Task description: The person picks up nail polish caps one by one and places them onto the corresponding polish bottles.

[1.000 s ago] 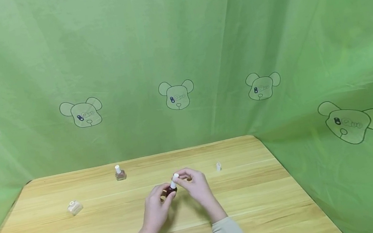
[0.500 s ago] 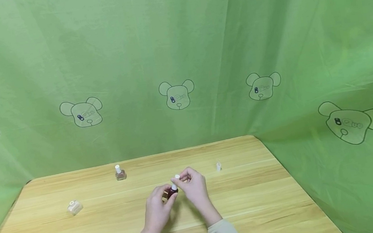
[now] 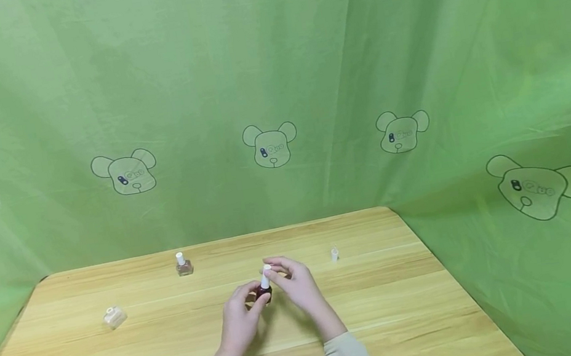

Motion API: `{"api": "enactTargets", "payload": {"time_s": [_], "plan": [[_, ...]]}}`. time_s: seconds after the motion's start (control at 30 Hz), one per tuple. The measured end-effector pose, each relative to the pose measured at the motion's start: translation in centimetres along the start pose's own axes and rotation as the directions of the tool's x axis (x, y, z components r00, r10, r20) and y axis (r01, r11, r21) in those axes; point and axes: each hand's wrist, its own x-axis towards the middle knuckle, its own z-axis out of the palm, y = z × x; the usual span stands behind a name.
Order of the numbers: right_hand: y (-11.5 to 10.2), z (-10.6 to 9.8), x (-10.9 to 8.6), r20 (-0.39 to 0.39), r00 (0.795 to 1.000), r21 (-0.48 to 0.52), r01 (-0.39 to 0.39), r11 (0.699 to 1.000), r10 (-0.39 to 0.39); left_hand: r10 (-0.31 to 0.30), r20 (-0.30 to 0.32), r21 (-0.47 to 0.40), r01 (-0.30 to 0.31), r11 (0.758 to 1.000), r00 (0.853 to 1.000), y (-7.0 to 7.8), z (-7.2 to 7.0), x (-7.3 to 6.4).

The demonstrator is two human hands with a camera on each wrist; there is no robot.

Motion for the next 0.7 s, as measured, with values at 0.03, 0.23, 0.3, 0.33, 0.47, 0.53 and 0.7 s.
{"api": "enactTargets", "payload": {"time_s": [0.03, 0.23, 0.3, 0.33, 0.47, 0.53, 0.7], "plan": [[0.0, -0.1, 0.0, 0.032, 0.999, 0.009, 0.003, 1.000, -0.003, -0.011, 0.010, -0.025, 0.011, 1.000, 1.000, 0.0, 0.0, 0.0], [-0.3, -0.4, -0.2, 0.070, 0.998, 0.030, -0.012, 0.999, 0.010, -0.044, 0.038, -0.068, 0.046, 0.997, 0.998, 0.1, -0.1, 0.1], [-0.4, -0.3, -0.3, 0.039, 0.999, 0.028, -0.020, 0.999, 0.019, -0.042, 0.034, -0.059, 0.043, 0.997, 0.999, 0.2, 0.0, 0.1], [-0.5, -0.3, -0.3, 0.022, 0.999, 0.026, -0.024, 0.999, 0.023, -0.040, 0.031, -0.056, 0.041, 0.998, 0.999, 0.2, 0.0, 0.1], [-0.6, -0.1, -0.3, -0.047, 0.998, 0.016, -0.030, 0.999, 0.031, -0.025, 0.014, -0.027, 0.025, 0.999, 1.000, 0.3, 0.1, 0.0], [-0.6, 0.0, -0.3, -0.078, 0.996, 0.013, -0.033, 0.999, 0.034, -0.020, 0.007, -0.011, 0.020, 1.000, 1.000, 0.3, 0.2, 0.0], [-1.1, 0.4, -0.5, -0.120, 0.992, -0.014, -0.041, 0.999, 0.039, -0.024, 0.005, 0.016, 0.024, 1.000, 1.000, 0.3, 0.2, -0.1]]}}
